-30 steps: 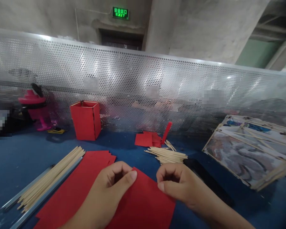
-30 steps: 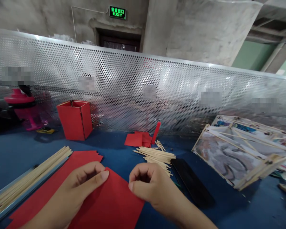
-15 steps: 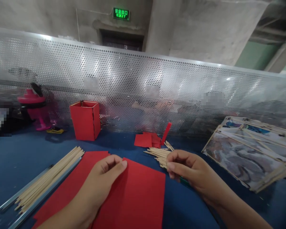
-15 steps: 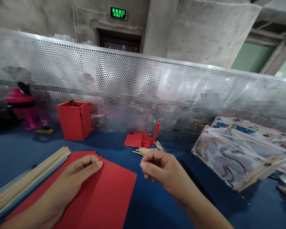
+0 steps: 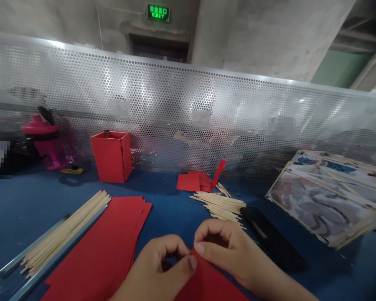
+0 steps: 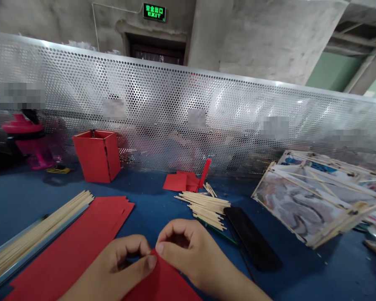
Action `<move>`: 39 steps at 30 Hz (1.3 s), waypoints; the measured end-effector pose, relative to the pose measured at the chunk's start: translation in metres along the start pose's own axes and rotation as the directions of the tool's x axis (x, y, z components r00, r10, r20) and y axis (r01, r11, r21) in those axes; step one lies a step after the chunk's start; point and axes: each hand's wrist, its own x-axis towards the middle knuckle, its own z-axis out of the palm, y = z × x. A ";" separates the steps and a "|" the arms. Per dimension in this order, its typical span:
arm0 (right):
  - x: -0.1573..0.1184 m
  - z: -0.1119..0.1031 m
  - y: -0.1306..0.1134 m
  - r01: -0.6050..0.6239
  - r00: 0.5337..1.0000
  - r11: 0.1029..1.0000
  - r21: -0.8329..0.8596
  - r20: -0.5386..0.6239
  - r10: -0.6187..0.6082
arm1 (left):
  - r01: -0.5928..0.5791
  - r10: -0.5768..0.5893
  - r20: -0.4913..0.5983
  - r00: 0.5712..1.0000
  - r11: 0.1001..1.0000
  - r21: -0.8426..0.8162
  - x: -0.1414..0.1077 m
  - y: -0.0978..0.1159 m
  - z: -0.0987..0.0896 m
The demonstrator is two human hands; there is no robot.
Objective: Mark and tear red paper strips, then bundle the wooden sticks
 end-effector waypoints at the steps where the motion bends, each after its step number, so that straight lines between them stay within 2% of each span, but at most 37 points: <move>1: 0.000 0.000 0.000 -0.005 1.000 1.000 0.000 0.000 0.005 | -0.001 0.001 -0.002 1.000 1.000 0.001 0.001 -0.001 0.000; 9: 0.002 0.003 0.008 -0.008 1.000 0.999 -0.040 0.016 0.009 | 0.000 0.001 -0.017 1.000 1.000 0.026 -0.001 0.002 0.004; 15: 0.001 0.003 0.010 0.006 1.000 1.000 0.004 0.028 -0.007 | -0.087 0.087 -0.001 0.996 0.996 -0.001 -0.001 -0.004 0.004; 21: 0.001 0.001 0.004 -0.032 0.999 0.996 0.080 0.043 0.029 | -0.096 0.091 -0.094 0.991 0.994 -0.048 -0.003 0.000 0.000; 28: -0.001 -0.005 -0.004 -0.079 0.997 0.992 0.097 0.017 0.077 | -0.114 0.096 -0.135 0.986 0.985 -0.132 -0.003 0.008 -0.012; 32: -0.001 -0.010 -0.004 -0.063 0.998 0.990 0.123 -0.006 0.065 | -0.111 0.085 -0.163 0.983 0.982 -0.154 0.000 0.013 -0.022; 37: -0.001 -0.014 -0.003 -0.108 0.994 0.974 0.201 0.057 0.098 | -0.148 0.098 -0.247 0.964 0.970 -0.191 0.001 0.020 -0.032; 39: -0.002 -0.017 -0.002 -0.113 0.993 0.968 0.226 0.047 0.105 | -0.156 0.094 -0.267 0.959 0.963 -0.221 0.002 0.021 -0.034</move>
